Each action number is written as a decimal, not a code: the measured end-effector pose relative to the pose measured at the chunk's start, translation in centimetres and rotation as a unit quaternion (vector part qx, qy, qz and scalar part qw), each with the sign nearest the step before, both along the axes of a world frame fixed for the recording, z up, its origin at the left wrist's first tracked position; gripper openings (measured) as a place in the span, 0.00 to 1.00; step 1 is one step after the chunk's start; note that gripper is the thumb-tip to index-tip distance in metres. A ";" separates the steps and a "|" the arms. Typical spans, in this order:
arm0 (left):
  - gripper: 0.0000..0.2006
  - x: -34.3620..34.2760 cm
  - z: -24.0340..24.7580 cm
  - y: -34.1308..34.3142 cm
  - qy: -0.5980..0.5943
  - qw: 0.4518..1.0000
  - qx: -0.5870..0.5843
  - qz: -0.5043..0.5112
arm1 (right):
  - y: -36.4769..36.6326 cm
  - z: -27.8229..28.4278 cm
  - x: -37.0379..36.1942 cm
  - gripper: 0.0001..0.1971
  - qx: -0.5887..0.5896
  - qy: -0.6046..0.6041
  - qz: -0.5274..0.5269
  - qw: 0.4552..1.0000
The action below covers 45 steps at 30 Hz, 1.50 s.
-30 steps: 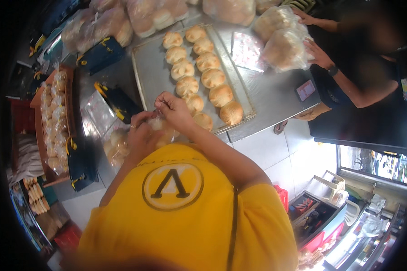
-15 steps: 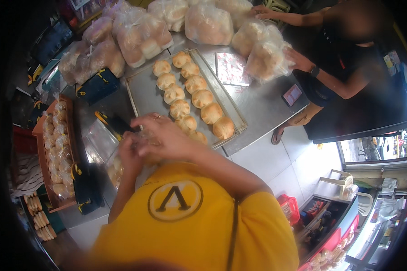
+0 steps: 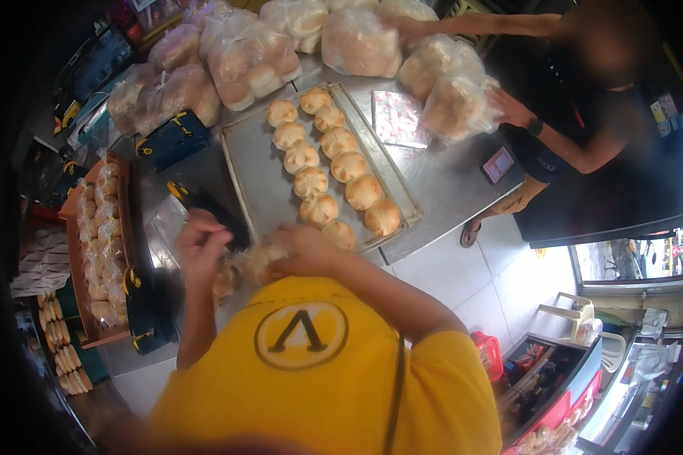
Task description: The person picks up small round bread rolls from a metal tray and places them into clear plastic bags. They then seal the bags using a handheld heat sealer and place the packaged rolls into a red basket. The person also handles cash and coins at a cash register.
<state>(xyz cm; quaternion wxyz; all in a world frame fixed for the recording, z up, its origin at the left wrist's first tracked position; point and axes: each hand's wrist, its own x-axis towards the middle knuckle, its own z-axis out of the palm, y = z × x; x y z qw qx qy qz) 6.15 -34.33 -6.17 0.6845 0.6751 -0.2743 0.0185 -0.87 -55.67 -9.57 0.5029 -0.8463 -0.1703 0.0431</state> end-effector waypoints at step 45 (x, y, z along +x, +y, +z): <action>0.12 -1.2 4.6 -6.5 0.017 0.960 0.265 -0.092 | 1.5 1.4 4.6 0.20 0.005 -0.052 0.013 0.999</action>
